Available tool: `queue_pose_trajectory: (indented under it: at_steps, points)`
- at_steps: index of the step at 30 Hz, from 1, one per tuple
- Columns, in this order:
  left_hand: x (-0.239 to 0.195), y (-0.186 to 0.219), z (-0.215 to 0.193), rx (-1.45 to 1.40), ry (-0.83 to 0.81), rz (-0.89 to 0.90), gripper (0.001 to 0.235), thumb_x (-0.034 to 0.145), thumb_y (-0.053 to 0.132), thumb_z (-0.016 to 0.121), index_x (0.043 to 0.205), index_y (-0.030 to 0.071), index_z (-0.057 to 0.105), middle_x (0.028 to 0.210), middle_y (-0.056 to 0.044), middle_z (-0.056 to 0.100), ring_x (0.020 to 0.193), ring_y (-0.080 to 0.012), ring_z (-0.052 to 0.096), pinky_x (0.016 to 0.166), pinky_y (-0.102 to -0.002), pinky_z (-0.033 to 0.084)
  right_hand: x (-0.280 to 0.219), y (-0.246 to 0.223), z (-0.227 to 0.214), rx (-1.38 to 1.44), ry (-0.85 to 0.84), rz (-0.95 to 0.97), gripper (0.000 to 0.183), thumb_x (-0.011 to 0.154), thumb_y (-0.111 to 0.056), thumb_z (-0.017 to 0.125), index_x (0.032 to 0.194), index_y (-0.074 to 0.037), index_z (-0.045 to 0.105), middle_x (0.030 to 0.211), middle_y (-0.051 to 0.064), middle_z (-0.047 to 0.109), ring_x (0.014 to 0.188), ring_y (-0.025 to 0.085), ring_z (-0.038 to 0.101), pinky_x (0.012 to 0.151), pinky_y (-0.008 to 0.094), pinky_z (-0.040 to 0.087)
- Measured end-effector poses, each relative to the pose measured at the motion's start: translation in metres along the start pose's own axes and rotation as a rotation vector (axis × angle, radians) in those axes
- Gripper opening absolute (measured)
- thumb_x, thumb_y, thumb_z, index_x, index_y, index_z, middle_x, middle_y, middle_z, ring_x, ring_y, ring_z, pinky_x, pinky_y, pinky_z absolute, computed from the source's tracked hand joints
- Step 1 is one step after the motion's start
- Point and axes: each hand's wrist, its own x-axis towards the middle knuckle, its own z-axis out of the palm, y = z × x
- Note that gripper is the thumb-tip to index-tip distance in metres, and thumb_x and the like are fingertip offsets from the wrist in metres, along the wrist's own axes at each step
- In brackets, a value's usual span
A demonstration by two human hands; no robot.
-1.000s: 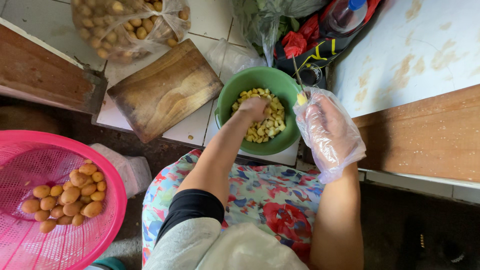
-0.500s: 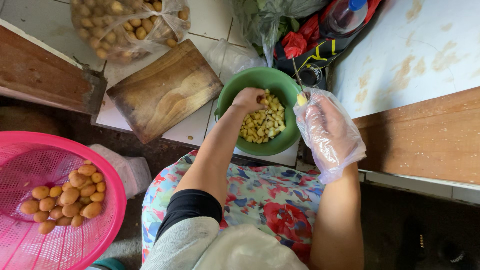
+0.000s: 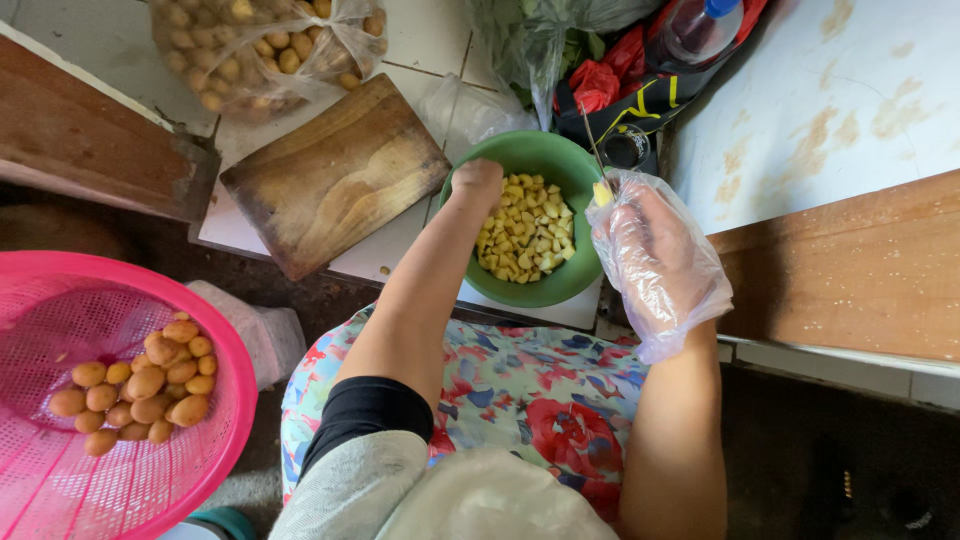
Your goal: The person sits on the floor and cuts small round vegetables into pieces using a knife on a wooden cutting board. The cut pieces are placed into a green bowl. The person wears a plastic glove on the right hand while handling the knife.
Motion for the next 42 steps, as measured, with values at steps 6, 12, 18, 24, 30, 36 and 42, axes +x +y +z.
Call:
queue_pose_trajectory:
  at_steps: [6,12,18,24,30,36,42]
  points:
    - [0.003,0.004,0.061,0.179,-0.039,-0.105,0.032,0.087,0.019,0.079,0.117,0.011,0.077,0.126,-0.010,0.073,0.115,-0.0285,0.070,0.085,-0.039,0.059,-0.006,-0.003,0.004,0.003,0.021,0.008,0.024,0.104,-0.010,0.055,0.126,-0.006,0.065,0.098,0.001,0.066,0.082,0.006,0.064,0.071,0.020,0.052]
    - [-0.020,0.010,0.040,0.122,-0.146,-0.112,0.040,0.078,0.020,0.087,0.115,0.010,0.076,0.121,-0.013,0.071,0.112,-0.0283,0.069,0.084,-0.038,0.058,-0.008,0.000,0.004,0.125,0.014,0.077,0.024,0.105,-0.010,0.055,0.127,-0.007,0.064,0.096,0.000,0.065,0.080,0.005,0.061,0.067,0.019,0.050]
    - [-0.029,0.002,-0.017,-0.408,-0.146,0.064,0.022,0.081,0.026,0.080,0.100,0.017,0.083,0.098,-0.009,0.082,0.093,-0.0221,0.078,0.084,-0.035,0.059,-0.010,0.002,0.002,0.154,0.008,0.059,0.024,0.105,-0.009,0.054,0.127,-0.006,0.064,0.099,0.000,0.066,0.083,0.005,0.062,0.069,0.020,0.051]
    - [-0.018,0.001,-0.002,-0.491,-0.004,0.225,0.041,0.064,0.016,0.088,0.104,0.019,0.081,0.102,-0.002,0.079,0.093,-0.0183,0.073,0.082,-0.033,0.057,-0.012,0.002,0.001,0.042,0.013,-0.006,0.024,0.104,-0.008,0.055,0.126,-0.006,0.064,0.100,0.001,0.066,0.085,0.006,0.063,0.075,0.021,0.052]
    - [-0.021,-0.013,0.007,-0.684,0.007,0.193,0.032,0.069,0.012,0.083,0.101,0.015,0.083,0.097,-0.003,0.080,0.088,-0.0161,0.075,0.080,-0.032,0.059,-0.014,-0.002,0.000,-0.030,0.018,-0.010,0.025,0.103,-0.008,0.055,0.126,-0.006,0.065,0.099,0.001,0.067,0.084,0.007,0.065,0.074,0.022,0.053]
    - [-0.021,-0.009,-0.007,-1.222,-0.121,0.161,0.035,0.081,0.009,0.084,0.115,0.008,0.074,0.097,-0.006,0.081,0.083,-0.0151,0.077,0.072,-0.032,0.063,-0.012,0.012,0.003,0.155,0.007,0.068,0.025,0.105,-0.010,0.054,0.127,-0.006,0.064,0.097,0.002,0.068,0.082,0.008,0.063,0.069,0.023,0.051]
    - [-0.052,0.017,-0.069,-1.630,-0.187,0.324,0.031,0.095,0.017,0.075,0.124,0.006,0.068,0.102,-0.003,0.077,0.083,-0.0096,0.070,0.075,-0.026,0.060,-0.002,0.026,0.002,0.239,0.020,0.093,0.031,0.106,-0.015,0.053,0.135,-0.006,0.061,0.101,0.004,0.070,0.086,0.009,0.065,0.074,0.023,0.053]
